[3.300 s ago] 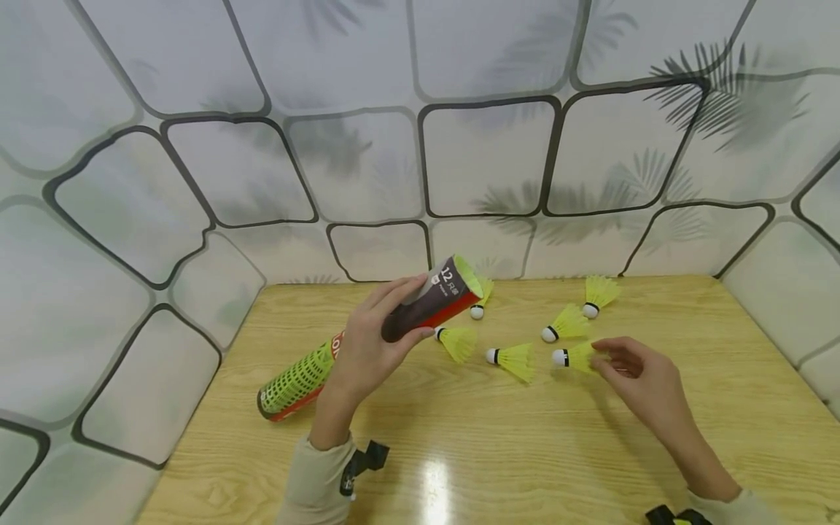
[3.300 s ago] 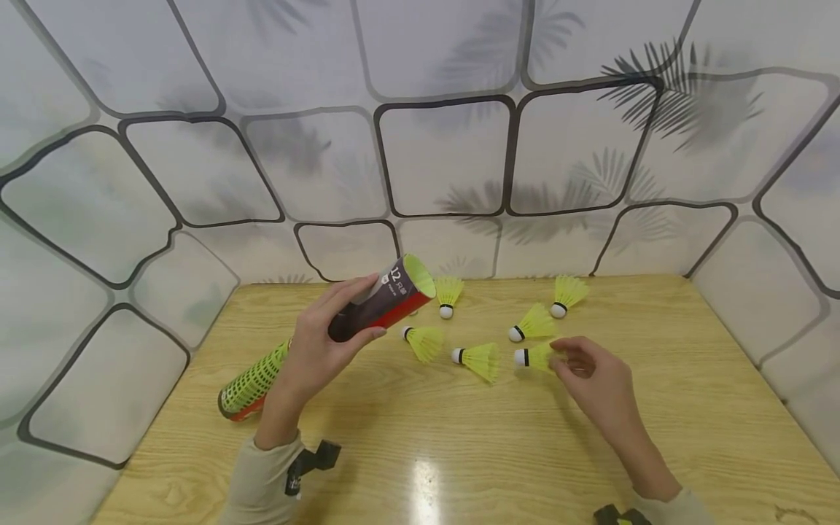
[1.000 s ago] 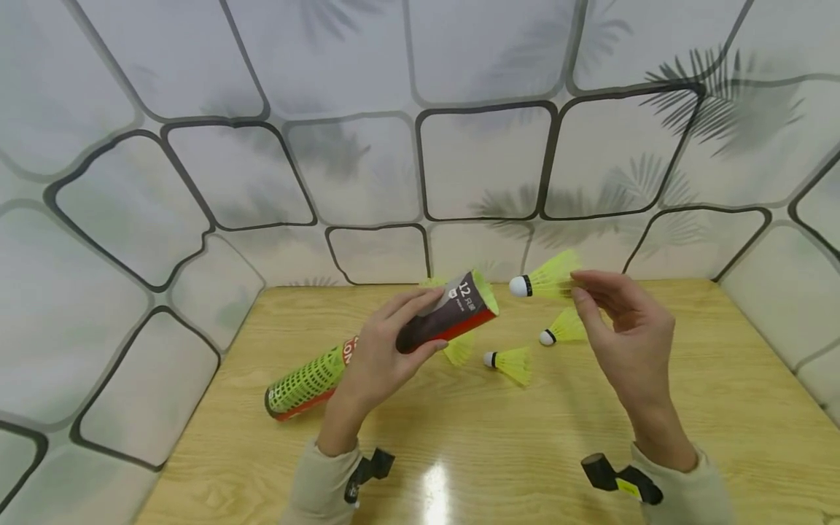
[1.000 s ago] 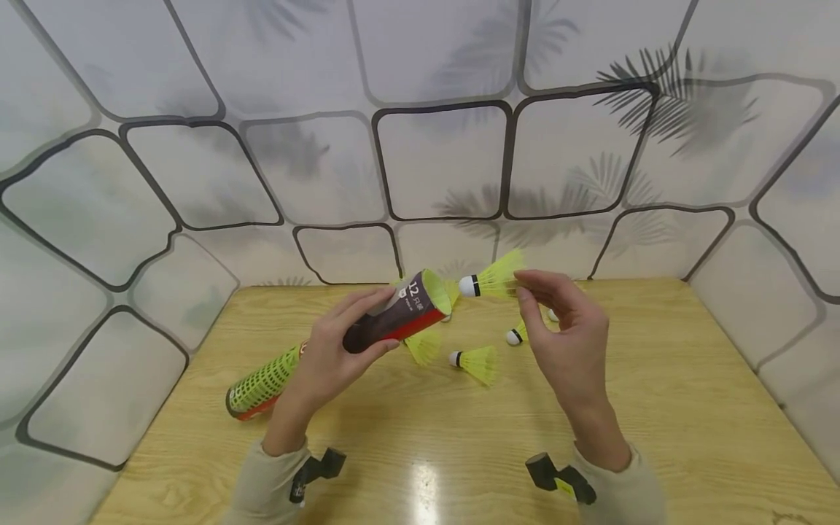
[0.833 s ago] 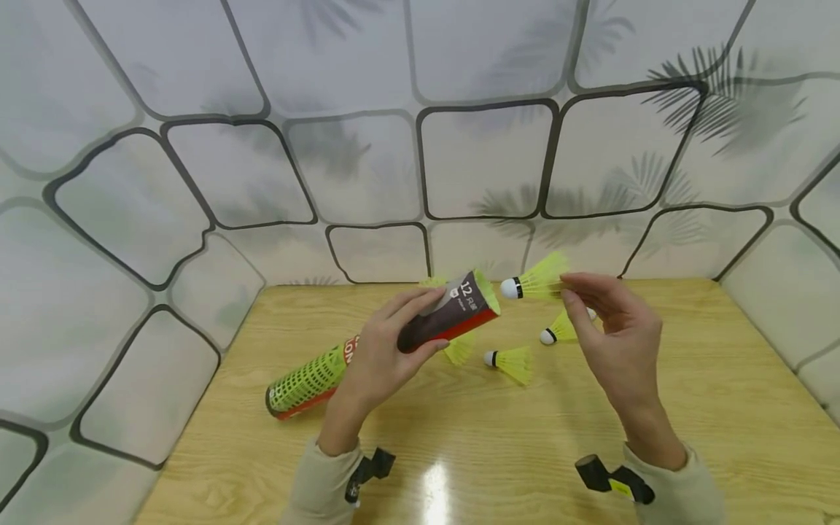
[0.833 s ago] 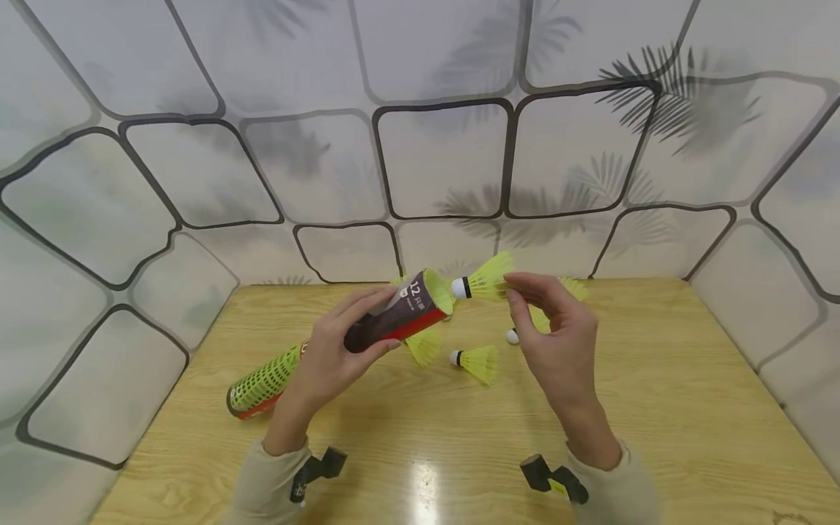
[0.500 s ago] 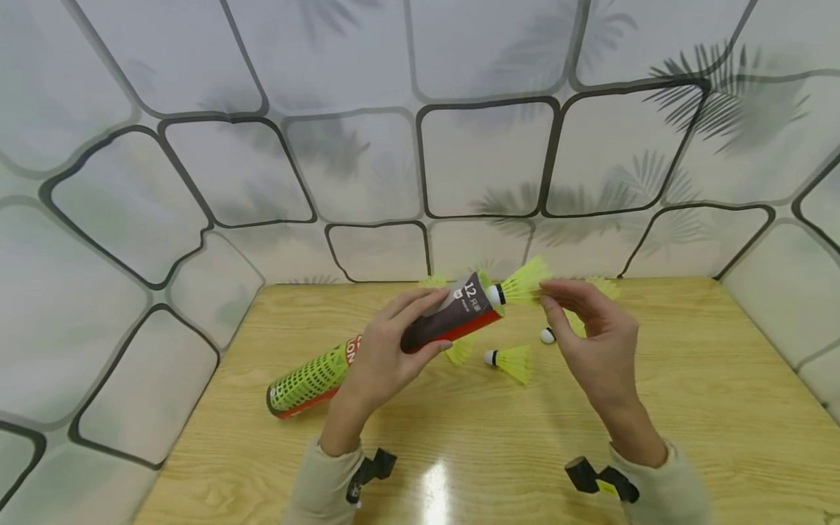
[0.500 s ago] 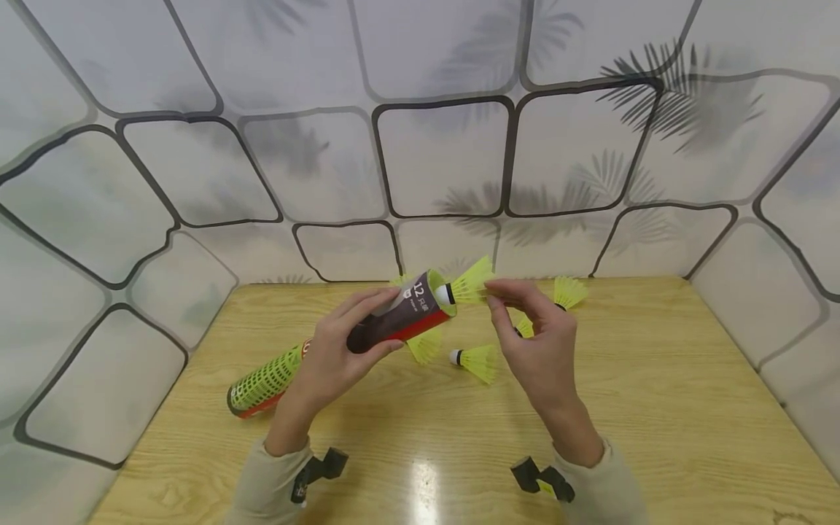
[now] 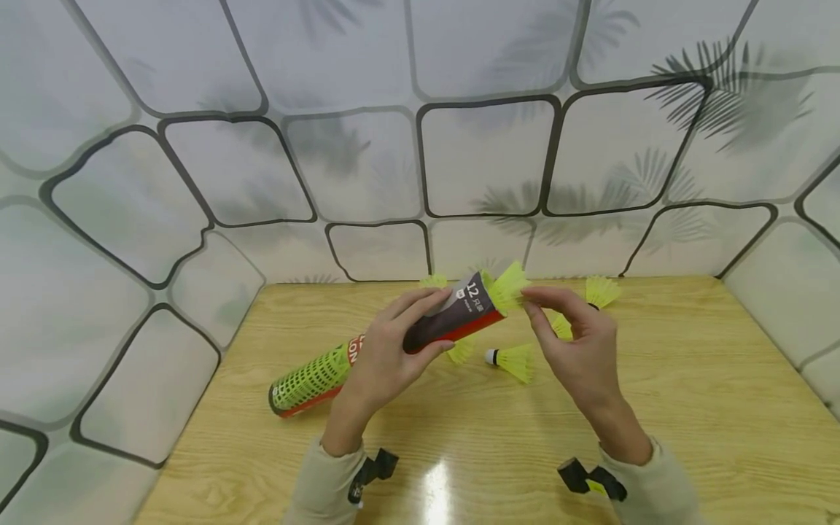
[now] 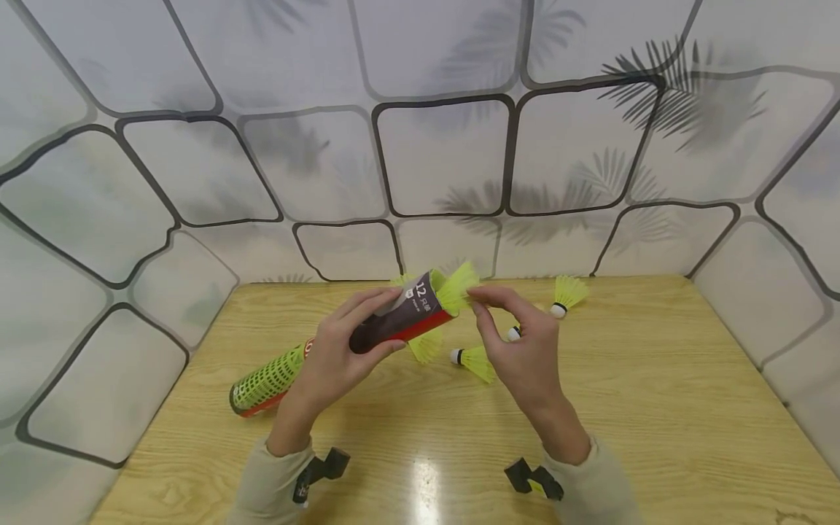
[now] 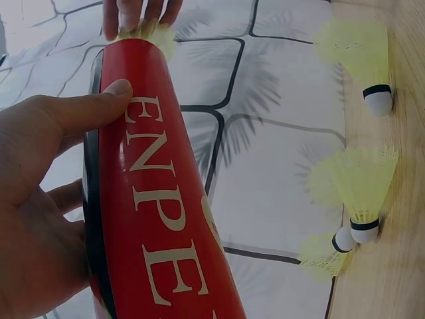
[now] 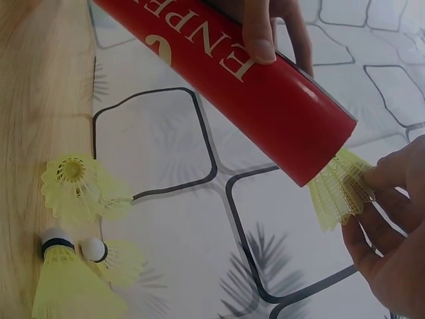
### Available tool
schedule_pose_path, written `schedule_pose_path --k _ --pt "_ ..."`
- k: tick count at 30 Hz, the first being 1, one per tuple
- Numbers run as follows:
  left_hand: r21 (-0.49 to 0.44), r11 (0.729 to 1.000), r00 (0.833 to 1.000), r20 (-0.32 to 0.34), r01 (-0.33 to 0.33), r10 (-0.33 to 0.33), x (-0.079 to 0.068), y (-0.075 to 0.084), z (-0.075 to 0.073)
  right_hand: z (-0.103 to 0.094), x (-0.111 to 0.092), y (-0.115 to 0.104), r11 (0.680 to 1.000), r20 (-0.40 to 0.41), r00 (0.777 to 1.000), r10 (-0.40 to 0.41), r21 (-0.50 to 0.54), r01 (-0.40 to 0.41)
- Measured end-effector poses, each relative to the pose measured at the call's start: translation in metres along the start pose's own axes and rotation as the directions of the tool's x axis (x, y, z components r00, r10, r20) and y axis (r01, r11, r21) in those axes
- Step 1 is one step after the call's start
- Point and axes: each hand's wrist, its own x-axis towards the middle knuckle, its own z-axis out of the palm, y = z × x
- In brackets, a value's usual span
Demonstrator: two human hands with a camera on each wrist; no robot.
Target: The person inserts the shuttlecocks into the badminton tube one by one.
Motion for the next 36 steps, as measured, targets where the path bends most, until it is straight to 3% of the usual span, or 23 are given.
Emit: schedule_pose_path --k 17,36 --pt "-0.008 1.000 1.000 0.007 -0.019 0.019 0.000 -0.001 0.003 0.011 -0.005 0.001 1.000 0.086 0.996 -0.004 -0.001 0.004" --pt "-0.009 0.999 0.999 -0.006 -0.040 0.040 0.001 -0.002 0.005 0.016 -0.007 0.001 0.991 0.209 0.977 0.040 0.115 -0.065"
